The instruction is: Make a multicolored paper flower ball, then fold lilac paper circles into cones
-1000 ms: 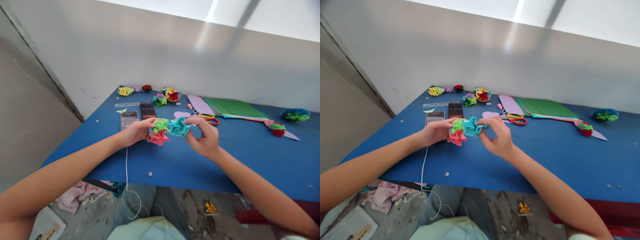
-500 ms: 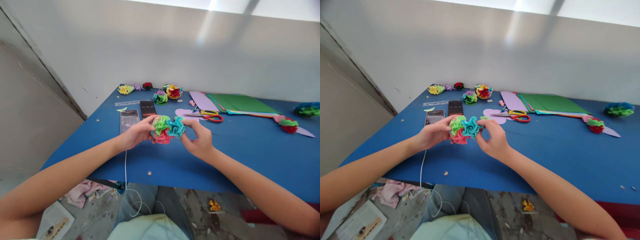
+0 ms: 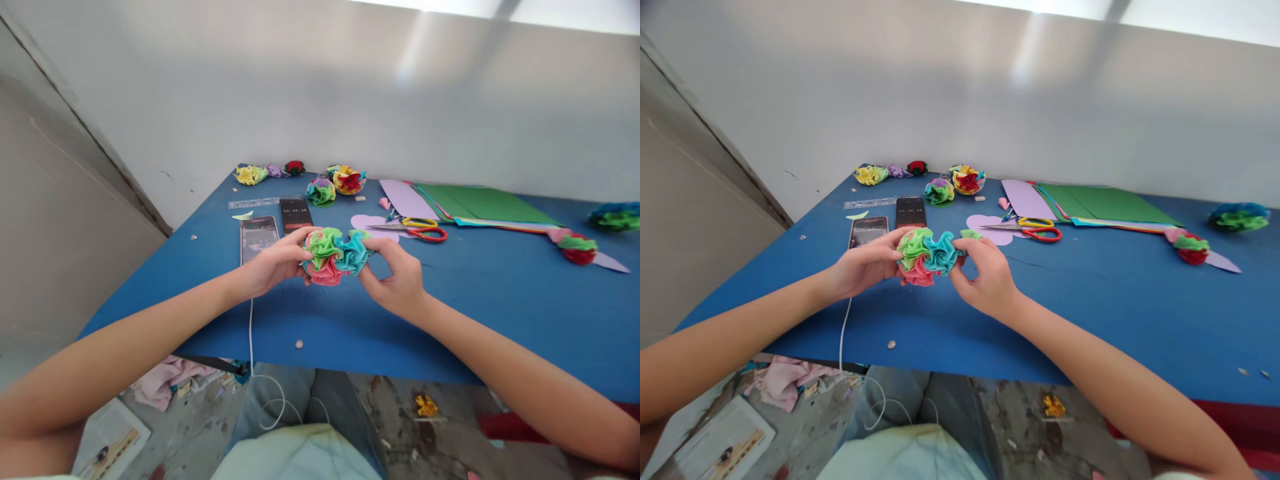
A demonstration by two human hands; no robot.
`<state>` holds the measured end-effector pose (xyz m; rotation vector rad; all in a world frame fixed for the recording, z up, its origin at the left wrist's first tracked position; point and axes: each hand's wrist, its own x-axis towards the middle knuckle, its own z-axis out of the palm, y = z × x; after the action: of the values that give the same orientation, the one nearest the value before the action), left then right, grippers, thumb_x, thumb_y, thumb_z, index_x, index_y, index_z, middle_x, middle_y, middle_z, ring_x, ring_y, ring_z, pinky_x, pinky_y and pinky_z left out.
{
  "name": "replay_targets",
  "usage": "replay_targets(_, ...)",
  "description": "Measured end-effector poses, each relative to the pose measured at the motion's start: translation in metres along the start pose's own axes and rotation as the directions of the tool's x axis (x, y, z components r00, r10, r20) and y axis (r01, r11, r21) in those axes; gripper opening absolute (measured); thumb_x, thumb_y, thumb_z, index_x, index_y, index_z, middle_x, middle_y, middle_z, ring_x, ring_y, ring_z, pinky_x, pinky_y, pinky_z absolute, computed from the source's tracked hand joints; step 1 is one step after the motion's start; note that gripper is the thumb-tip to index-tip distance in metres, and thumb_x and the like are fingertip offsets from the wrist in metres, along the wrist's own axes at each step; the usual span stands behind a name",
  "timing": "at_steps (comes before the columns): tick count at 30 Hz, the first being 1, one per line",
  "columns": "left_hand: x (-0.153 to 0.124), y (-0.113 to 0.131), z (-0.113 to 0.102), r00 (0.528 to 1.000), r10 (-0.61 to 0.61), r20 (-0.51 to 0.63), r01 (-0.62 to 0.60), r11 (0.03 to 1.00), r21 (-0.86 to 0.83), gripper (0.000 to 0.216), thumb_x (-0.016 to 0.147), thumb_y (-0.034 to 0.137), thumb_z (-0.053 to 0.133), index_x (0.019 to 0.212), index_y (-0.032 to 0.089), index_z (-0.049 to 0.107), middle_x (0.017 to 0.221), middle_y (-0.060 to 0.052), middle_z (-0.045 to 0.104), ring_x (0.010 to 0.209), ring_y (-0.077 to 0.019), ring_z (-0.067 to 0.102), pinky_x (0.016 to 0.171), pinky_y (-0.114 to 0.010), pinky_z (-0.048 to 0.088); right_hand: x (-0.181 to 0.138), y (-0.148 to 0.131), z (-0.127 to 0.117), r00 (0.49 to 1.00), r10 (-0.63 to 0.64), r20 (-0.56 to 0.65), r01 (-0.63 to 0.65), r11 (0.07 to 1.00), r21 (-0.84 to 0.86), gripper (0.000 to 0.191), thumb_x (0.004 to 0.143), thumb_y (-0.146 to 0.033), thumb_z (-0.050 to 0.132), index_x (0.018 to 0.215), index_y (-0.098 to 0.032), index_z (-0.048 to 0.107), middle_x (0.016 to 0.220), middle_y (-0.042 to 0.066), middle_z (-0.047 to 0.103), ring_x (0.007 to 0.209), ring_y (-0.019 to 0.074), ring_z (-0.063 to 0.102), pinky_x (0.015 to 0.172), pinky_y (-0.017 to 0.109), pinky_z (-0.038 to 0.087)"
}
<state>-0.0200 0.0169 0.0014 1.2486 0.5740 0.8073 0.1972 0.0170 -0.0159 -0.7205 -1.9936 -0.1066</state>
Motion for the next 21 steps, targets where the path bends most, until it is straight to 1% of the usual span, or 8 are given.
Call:
replay_targets(4,0.0009,-0.0014,-0.0009,1.0,-0.005,0.014,0.005,1.0,-0.029,0.05,0.07,0.019,0.051,0.12,0.019,0.044,0.089,-0.006,0.055,0.068,-0.0158,0.055,0.057,-0.028,0.044,-0.0004,0.0005,-0.0006,1.0,-0.016,0.009,0.016,1.0,-0.006,0.021,0.073,-0.011,0.054,0.091,-0.02,0.055,0.076,0.002,0.063,0.068,0.0153,0.057,0.066,0.03,0.047)
replay_targets(12,-0.0013,0.0002,0.0014,1.0,-0.029,-0.002,0.028,1.0,-0.007,0.053,0.067,0.015,0.05,0.119,0.02,0.044,0.091,-0.006,0.057,0.067,-0.0142,0.053,0.058,-0.028,0.044,-0.0003,0.0023,-0.0021,0.993,-0.109,0.048,0.109,0.994,-0.013,0.024,0.073,-0.011,0.053,0.095,-0.021,0.054,0.072,0.001,0.062,0.064,0.0153,0.056,0.065,0.031,0.046)
replay_targets(14,-0.0013,0.0009,0.0024,0.999,-0.042,-0.01,0.042,0.999,0.006,0.054,0.065,0.014,0.049,0.119,0.019,0.044,0.096,-0.006,0.056,0.07,-0.0148,0.053,0.058,-0.027,0.044,0.0,0.0023,-0.0027,0.99,-0.125,0.061,0.125,0.992,-0.004,0.025,0.073,-0.011,0.052,0.096,-0.021,0.053,0.073,0.001,0.062,0.065,0.0156,0.056,0.065,0.031,0.046)
replay_targets(16,-0.0011,0.001,0.0028,0.998,-0.055,-0.01,0.055,0.998,0.029,0.055,0.065,0.014,0.047,0.12,0.019,0.044,0.102,-0.007,0.055,0.074,-0.0158,0.053,0.06,-0.028,0.045,0.0002,0.0018,-0.0033,0.986,-0.141,0.088,0.14,0.99,0.022,0.027,0.072,-0.009,0.052,0.096,-0.021,0.053,0.076,0.002,0.062,0.067,0.0161,0.056,0.066,0.031,0.047)
replay_targets(18,-0.0012,0.0004,0.0026,0.998,-0.06,0.005,0.059,0.995,0.082,0.056,0.066,0.015,0.046,0.122,0.02,0.041,0.109,-0.007,0.054,0.08,-0.0175,0.054,0.064,-0.029,0.046,0.0003,0.0011,-0.0038,0.981,-0.15,0.126,0.144,0.988,0.053,0.028,0.072,-0.009,0.052,0.097,-0.021,0.052,0.077,0.003,0.062,0.069,0.0165,0.056,0.066,0.032,0.047)
replay_targets(20,-0.0024,-0.0001,0.0026,1.0,-0.015,0.021,0.01,0.98,0.201,0.058,0.068,0.015,0.044,0.125,0.022,0.038,0.118,-0.006,0.05,0.095,-0.0211,0.053,0.076,-0.032,0.046,0.0004,0.0005,-0.0045,0.977,-0.143,0.158,0.133,0.989,0.067,0.027,0.072,-0.009,0.051,0.097,-0.022,0.052,0.078,0.003,0.062,0.069,0.0164,0.056,0.066,0.032,0.047)
replay_targets(21,-0.0035,0.0,0.003,0.999,0.035,0.024,-0.04,0.956,0.289,0.058,0.07,0.015,0.044,0.127,0.022,0.036,0.125,-0.006,0.046,0.105,-0.0231,0.049,0.083,-0.034,0.044,0.0006,0.0004,-0.0049,0.977,-0.138,0.163,0.129,0.989,0.069,0.027,0.072,-0.01,0.051,0.096,-0.022,0.052,0.077,0.003,0.062,0.068,0.0162,0.056,0.065,0.032,0.047)
